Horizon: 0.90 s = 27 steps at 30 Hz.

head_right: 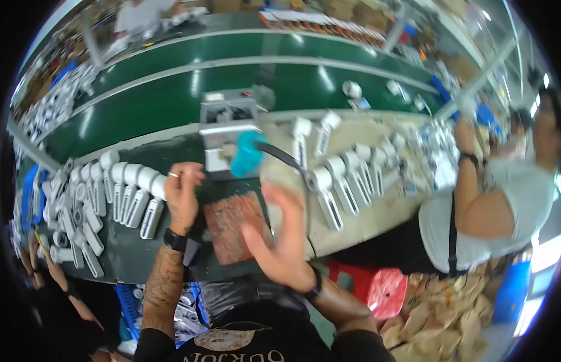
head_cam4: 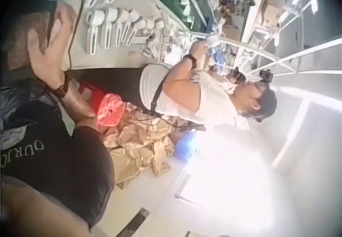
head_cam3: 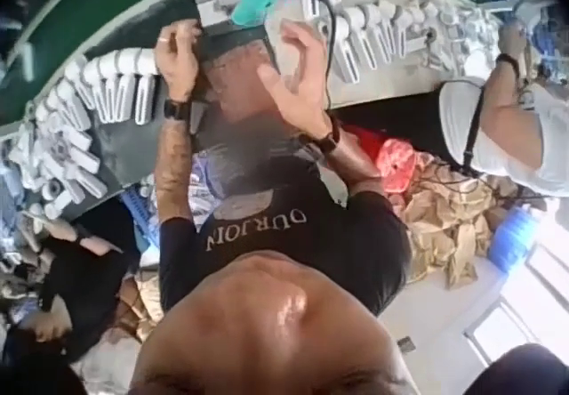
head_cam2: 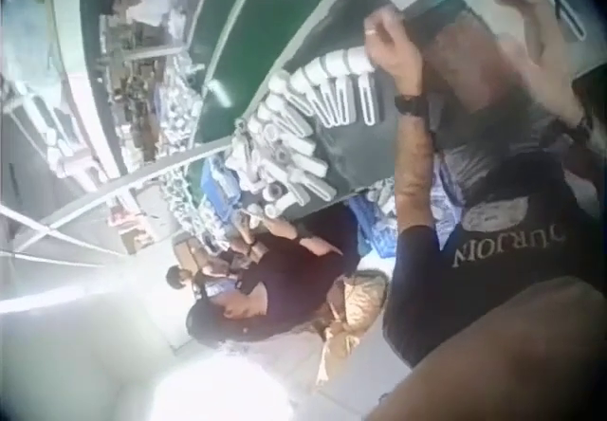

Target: Assembling handheld electronic fans using an electric screwdriver on a production line.

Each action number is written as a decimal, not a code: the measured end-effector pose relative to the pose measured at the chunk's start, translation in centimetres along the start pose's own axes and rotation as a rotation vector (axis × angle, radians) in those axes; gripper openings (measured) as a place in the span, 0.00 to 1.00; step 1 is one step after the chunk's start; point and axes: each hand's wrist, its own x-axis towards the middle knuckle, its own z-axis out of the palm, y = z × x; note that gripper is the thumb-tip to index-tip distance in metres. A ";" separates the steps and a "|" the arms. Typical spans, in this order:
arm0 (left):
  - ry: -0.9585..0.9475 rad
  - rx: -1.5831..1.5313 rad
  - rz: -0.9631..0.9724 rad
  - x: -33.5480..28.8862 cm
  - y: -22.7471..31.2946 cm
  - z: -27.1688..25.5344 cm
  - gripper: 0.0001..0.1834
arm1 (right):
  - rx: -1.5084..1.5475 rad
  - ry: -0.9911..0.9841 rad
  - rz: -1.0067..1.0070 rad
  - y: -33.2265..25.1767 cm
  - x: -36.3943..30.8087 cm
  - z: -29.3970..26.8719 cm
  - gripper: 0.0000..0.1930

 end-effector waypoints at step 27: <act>-0.471 1.048 0.207 4.8 -3.6 22.3 0.21 | 0.204 0.062 0.417 1.8 -5.6 -10.0 0.29</act>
